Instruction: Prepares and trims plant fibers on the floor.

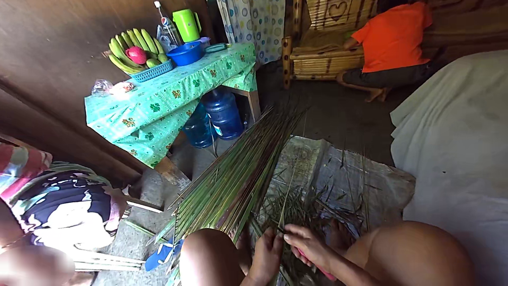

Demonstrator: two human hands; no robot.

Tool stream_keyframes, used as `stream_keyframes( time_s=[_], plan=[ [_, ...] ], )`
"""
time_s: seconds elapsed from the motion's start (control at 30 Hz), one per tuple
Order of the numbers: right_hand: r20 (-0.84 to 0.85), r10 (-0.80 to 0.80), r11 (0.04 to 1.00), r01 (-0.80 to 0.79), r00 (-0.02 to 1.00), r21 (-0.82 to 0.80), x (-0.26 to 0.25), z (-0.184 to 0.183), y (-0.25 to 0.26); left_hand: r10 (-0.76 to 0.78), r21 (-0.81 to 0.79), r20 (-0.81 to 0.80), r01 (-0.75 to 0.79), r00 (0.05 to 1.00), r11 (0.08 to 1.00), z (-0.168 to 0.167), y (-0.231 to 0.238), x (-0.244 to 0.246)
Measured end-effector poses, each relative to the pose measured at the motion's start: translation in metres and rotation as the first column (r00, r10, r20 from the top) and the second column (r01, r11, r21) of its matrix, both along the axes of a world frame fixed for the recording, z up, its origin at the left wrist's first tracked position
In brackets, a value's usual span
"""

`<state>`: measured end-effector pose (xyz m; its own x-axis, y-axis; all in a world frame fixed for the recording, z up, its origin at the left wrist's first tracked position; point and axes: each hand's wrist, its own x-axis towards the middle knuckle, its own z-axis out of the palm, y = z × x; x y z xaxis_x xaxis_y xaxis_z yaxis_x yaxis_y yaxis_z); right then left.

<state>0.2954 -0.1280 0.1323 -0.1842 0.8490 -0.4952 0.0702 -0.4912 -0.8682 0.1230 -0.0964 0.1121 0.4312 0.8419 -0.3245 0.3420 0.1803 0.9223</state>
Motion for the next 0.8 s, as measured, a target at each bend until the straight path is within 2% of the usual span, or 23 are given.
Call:
stream_keyframes(
  time_s=[0.23, 0.37, 0.43, 0.53, 0.67, 0.8],
  plan=[
    [0.036, -0.011, 0.997, 0.009, 0.999, 0.078, 0.006, -0.006, 0.002, -0.016, 0.053, -0.062, 0.019, 0.998, 0.998, 0.001, -0.003, -0.004],
    [0.166, 0.057, 0.966, -0.096, 0.985, 0.239, 0.008, -0.009, 0.002, 0.043, 0.005, 0.091, -0.044, 0.995, 0.999, -0.001, -0.002, -0.005],
    [0.265, 0.086, 0.921, -0.178, 0.96, 0.346, 0.009, -0.011, 0.002, 0.07, -0.02, 0.172, -0.067, 0.983, 0.998, -0.002, -0.001, -0.006],
    [0.374, 0.119, 0.861, -0.284, 0.92, 0.423, 0.012, -0.013, 0.003, 0.093, -0.059, 0.249, -0.08, 0.964, 0.995, -0.003, -0.001, -0.008],
    [0.496, 0.009, 0.804, -0.301, 0.868, 0.513, 0.018, -0.015, 0.008, 0.11, -0.176, 0.292, -0.06, 0.95, 0.983, 0.001, -0.003, -0.008],
    [0.554, -0.068, 0.884, -0.207, 0.83, 0.418, 0.038, -0.014, 0.023, 0.079, -0.246, 0.319, 0.002, 0.945, 0.969, 0.001, -0.009, -0.009]
  ],
)
